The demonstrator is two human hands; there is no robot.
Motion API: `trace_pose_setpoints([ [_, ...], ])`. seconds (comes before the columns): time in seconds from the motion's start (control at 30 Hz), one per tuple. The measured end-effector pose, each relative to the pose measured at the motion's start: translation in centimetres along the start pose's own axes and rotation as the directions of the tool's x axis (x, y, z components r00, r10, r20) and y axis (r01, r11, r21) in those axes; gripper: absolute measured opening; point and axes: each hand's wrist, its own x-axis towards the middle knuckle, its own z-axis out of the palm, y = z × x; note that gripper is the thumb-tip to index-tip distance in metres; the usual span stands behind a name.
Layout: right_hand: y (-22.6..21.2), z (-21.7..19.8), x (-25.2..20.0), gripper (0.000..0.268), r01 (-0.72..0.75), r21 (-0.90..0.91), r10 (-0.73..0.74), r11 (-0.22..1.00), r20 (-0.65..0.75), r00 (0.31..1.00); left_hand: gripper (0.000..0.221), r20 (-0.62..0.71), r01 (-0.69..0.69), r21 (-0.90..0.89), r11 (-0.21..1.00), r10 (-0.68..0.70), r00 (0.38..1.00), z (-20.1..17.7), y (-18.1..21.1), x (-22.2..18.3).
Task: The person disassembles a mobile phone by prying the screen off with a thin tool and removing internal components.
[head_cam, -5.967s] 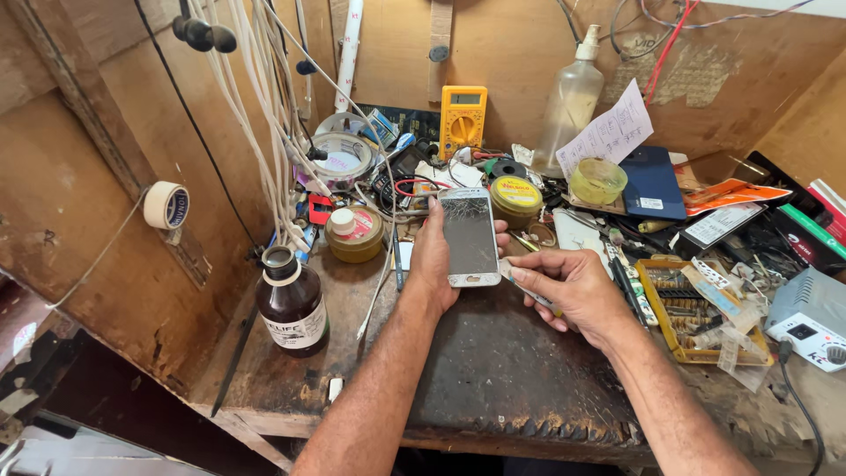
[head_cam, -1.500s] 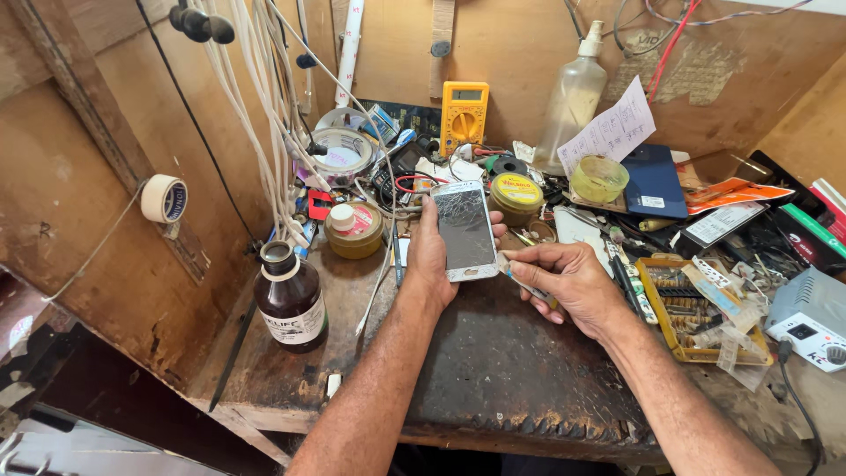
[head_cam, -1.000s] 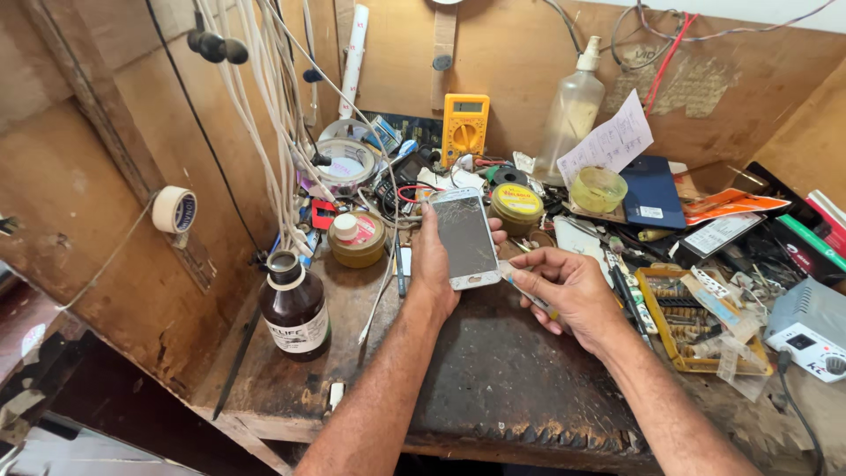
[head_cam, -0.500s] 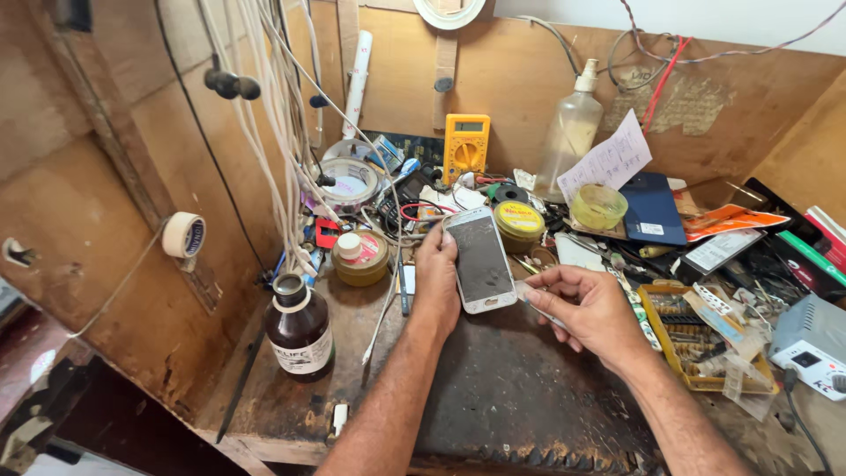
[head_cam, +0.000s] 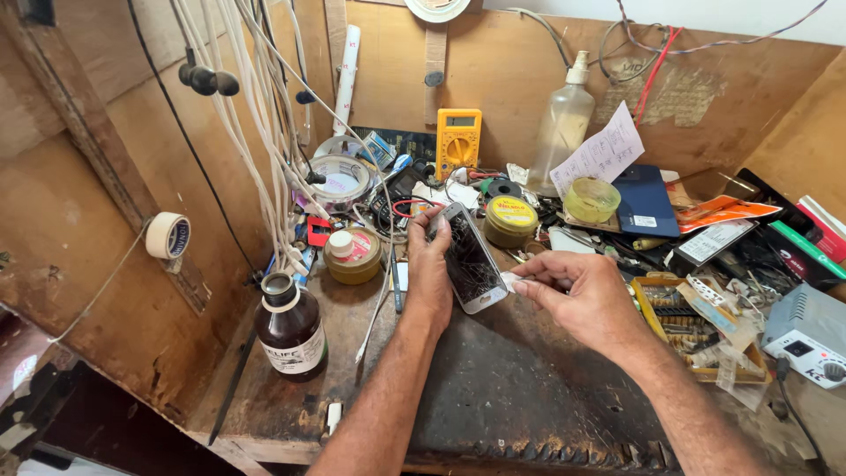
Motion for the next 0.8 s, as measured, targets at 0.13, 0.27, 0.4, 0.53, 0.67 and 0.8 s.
trace_pose_setpoints([
  [0.13,-1.0,-0.6,1.3,0.019,0.062,-0.141,-0.065,0.988,-0.014,0.998,0.036,0.021,-0.146,0.012,0.989,0.146,0.989,0.2,-0.3,0.7],
  [0.27,-1.7,-1.7,2.8,0.022,0.243,-0.229,-0.253,0.943,-0.017,0.967,0.042,0.017,-0.134,0.003,0.991,0.134,0.991,0.5,-0.9,1.1],
  [0.4,-2.4,-2.0,2.7,0.025,0.182,-0.432,-0.192,0.883,0.020,0.981,0.043,-0.053,-0.117,0.292,0.949,0.138,0.989,0.1,-1.1,1.2],
  [0.53,-2.8,-1.8,2.3,0.024,0.182,-0.477,-0.192,0.860,0.029,0.981,0.041,-0.061,-0.199,0.431,0.880,0.249,0.967,0.0,-1.6,1.4],
  [0.67,-3.3,-1.7,2.3,0.024,0.173,-0.460,-0.177,0.871,0.034,0.984,0.036,-0.015,-0.312,0.555,0.771,0.385,0.923,-0.1,-1.3,1.0],
  [0.8,-3.4,-1.5,2.4,0.024,0.178,-0.458,-0.175,0.871,0.048,0.983,0.031,-0.019,-0.238,0.476,0.846,0.281,0.960,-0.1,-0.4,0.3],
])
